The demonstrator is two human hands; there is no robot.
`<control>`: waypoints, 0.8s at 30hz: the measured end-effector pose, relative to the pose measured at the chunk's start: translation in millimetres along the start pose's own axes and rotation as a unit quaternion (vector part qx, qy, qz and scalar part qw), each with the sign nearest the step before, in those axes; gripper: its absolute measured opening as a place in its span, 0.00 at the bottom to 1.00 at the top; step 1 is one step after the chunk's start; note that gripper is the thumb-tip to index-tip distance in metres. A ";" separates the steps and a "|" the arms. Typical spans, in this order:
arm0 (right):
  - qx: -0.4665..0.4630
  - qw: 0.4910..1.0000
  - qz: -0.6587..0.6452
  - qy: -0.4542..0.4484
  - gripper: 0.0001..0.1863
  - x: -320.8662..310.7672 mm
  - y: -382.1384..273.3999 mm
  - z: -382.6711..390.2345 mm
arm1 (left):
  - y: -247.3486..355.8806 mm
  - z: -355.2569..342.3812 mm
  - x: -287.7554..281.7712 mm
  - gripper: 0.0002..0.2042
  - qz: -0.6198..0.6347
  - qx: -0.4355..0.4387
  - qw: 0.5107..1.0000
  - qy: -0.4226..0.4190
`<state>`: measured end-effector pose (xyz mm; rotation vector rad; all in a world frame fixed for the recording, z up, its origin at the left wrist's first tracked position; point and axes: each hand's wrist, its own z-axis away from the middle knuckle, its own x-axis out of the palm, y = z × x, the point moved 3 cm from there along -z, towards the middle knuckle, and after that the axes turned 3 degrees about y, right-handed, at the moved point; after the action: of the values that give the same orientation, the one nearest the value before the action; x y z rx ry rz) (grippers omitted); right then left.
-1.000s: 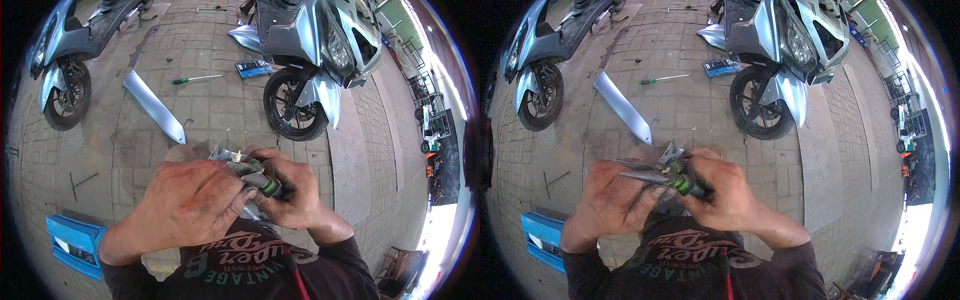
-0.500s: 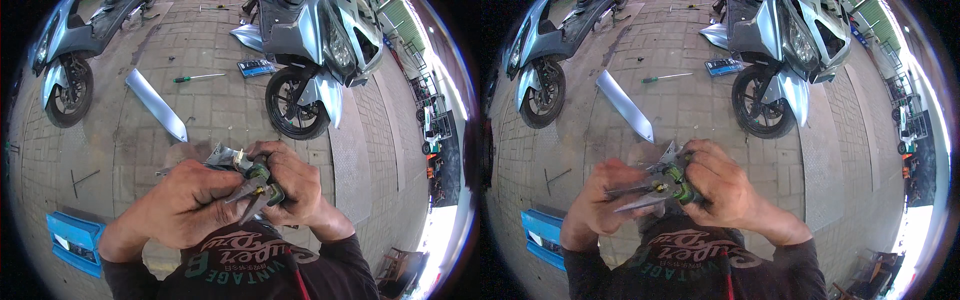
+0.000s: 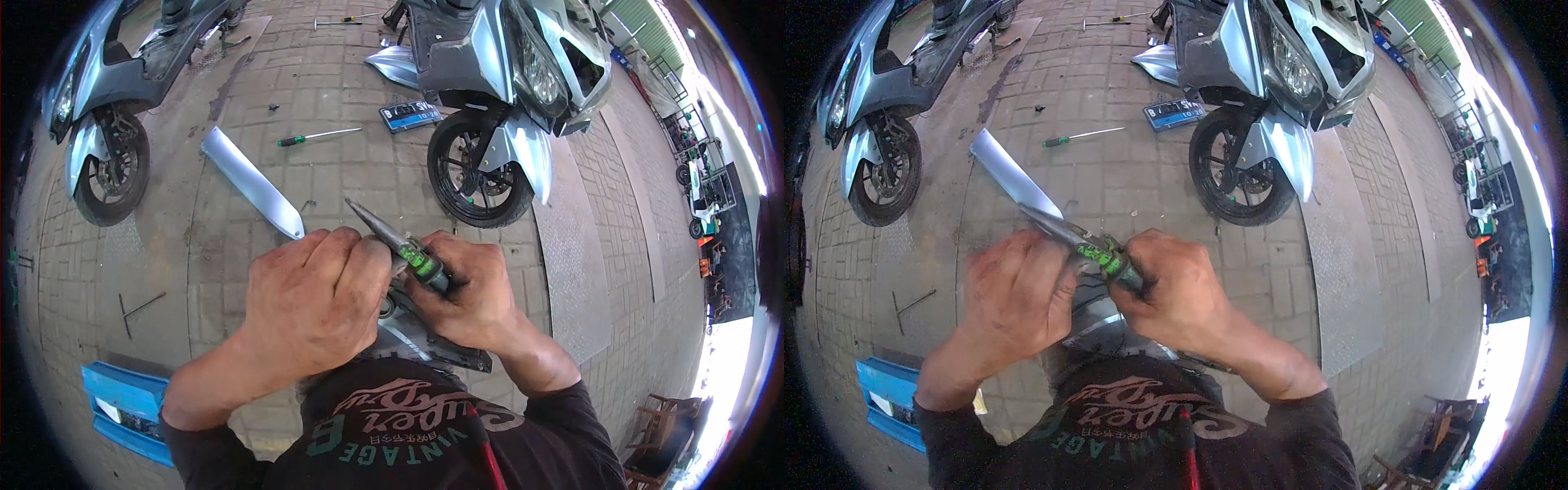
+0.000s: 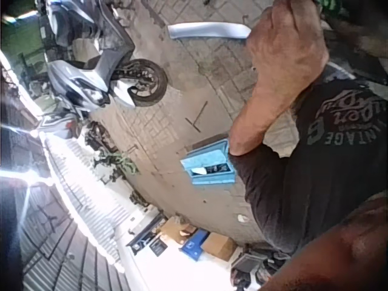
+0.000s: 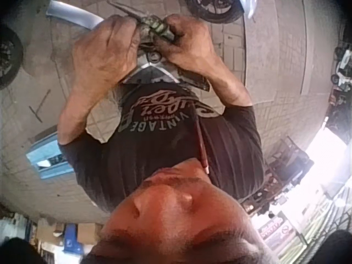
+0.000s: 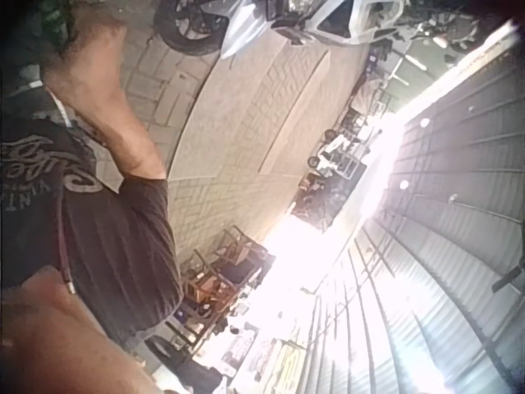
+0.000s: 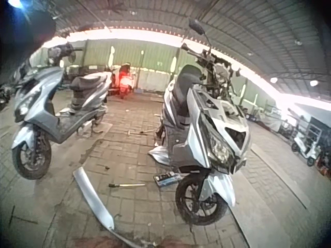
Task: The person tapes electrical wires on a motorcycle fairing component and then uses pliers to strip or crimp a wire before installing the fairing piece onto the front of a motorcycle.
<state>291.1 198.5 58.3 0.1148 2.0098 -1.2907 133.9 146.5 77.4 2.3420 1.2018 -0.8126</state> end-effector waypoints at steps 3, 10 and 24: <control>-0.011 0.999 -0.043 0.004 0.07 -2.4 -1.2 1.3 | -4.5 -2.1 -3.7 0.14 0.018 0.045 0.999 -0.008; -0.120 0.972 -0.199 0.027 0.08 -13.7 -7.3 12.1 | -1.8 -16.7 -23.0 0.11 0.235 -0.001 0.969 -0.078; 0.019 0.983 -0.180 0.030 0.10 -11.7 32.5 72.3 | 9.0 15.7 27.2 0.08 0.430 0.016 0.902 -0.038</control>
<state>352.1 158.8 24.6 -0.2028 2.1236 -1.5650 149.0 149.0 48.6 2.4643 0.0413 -0.5771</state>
